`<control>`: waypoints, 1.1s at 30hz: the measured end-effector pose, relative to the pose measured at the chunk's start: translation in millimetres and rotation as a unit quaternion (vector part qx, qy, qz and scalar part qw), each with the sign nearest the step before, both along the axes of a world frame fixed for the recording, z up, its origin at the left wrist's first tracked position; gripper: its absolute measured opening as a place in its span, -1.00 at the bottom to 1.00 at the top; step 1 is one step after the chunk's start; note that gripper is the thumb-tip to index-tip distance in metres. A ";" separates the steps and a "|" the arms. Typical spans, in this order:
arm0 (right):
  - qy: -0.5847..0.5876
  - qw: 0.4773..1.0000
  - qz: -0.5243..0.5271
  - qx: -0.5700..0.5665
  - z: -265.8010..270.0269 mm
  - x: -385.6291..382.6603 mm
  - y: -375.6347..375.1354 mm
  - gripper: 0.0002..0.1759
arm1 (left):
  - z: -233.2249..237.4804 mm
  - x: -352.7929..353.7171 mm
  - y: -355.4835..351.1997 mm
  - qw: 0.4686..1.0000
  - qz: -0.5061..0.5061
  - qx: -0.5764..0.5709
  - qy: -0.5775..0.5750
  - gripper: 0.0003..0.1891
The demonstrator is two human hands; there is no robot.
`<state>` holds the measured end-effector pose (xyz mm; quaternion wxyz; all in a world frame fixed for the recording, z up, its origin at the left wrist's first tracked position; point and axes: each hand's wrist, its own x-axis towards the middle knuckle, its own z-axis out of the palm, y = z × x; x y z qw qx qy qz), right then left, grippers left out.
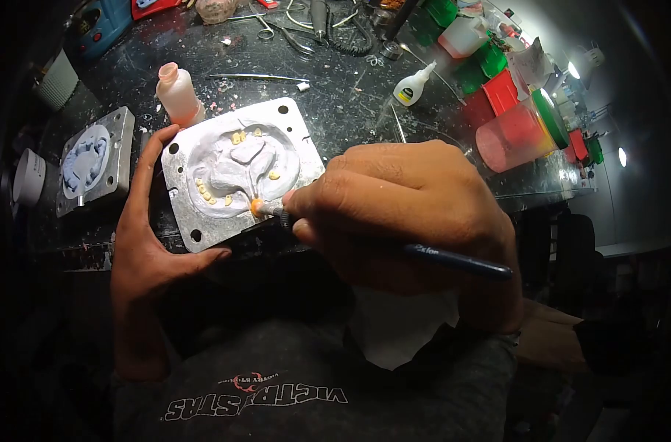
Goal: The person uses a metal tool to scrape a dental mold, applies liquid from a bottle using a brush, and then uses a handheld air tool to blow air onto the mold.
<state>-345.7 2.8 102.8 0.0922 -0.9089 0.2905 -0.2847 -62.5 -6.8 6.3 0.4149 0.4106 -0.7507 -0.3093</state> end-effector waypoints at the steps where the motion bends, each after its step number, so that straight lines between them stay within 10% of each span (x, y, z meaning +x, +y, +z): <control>1: -0.013 1.000 0.013 -0.016 -3.7 1.4 -2.0 -0.69 | 0.0 -0.1 -0.5 1.000 -0.003 0.007 0.007 0.25; 33: -0.025 0.983 0.102 -0.149 -17.9 -2.8 -6.6 -0.75 | 2.5 -10.2 0.2 0.988 -0.038 0.084 0.121 0.25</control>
